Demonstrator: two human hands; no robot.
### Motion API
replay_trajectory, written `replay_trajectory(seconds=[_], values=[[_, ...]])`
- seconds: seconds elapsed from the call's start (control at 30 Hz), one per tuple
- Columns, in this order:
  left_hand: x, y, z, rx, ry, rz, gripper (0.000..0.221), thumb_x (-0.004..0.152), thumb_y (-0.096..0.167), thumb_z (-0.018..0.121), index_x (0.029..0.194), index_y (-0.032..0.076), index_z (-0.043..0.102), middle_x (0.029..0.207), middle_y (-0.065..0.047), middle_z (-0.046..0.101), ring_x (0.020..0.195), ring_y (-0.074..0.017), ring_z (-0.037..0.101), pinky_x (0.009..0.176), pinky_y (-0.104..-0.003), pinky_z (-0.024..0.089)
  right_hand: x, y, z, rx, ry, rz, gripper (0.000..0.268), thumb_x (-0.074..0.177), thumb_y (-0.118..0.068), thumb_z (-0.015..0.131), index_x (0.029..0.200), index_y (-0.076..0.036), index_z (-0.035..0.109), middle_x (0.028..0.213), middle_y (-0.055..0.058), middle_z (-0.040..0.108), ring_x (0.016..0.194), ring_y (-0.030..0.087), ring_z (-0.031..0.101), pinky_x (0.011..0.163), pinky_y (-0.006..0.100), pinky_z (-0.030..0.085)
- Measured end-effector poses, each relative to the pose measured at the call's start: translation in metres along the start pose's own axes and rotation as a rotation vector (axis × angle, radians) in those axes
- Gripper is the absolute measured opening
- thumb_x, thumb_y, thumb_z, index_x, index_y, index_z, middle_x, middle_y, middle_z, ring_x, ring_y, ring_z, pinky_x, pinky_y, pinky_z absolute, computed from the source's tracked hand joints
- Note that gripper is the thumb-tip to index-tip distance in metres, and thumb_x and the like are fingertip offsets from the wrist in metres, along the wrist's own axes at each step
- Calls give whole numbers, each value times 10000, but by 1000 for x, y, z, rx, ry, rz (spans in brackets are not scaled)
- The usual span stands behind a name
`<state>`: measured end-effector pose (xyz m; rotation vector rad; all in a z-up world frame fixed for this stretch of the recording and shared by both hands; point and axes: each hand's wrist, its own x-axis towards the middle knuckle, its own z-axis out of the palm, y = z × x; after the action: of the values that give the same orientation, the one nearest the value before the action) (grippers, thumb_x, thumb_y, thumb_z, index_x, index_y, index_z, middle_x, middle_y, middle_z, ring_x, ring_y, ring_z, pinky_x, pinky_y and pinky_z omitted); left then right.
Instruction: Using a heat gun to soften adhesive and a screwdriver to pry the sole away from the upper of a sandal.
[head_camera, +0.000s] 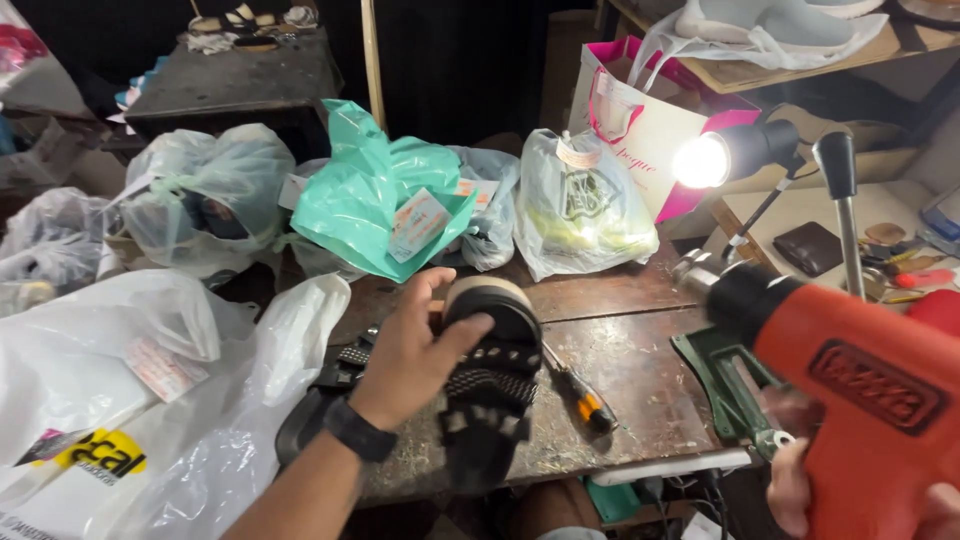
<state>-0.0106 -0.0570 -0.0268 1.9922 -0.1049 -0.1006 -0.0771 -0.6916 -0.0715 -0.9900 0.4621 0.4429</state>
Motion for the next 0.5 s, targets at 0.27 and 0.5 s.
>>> replay_trajectory(seconds=[0.27, 0.5], values=[[53, -78, 38, 184, -212, -89, 557, 944, 516, 607, 1421, 238, 683, 1465, -60, 628, 1349, -240, 640, 1160, -395, 466, 30, 137, 240, -923, 292, -648, 582, 751, -269, 822, 1283, -61, 707, 939, 139, 814, 853, 308, 759, 758, 409, 521], [90, -111, 93, 544, -470, 109, 418, 967, 460, 630, 1337, 311, 753, 1301, -78, 772, 1291, -351, 669, 1091, -452, 542, 217, 120, 218, -1914, 843, -805, 1021, 814, -399, 799, 1596, 31, 303, 1042, 218, 779, 818, 437, 794, 734, 558, 655]])
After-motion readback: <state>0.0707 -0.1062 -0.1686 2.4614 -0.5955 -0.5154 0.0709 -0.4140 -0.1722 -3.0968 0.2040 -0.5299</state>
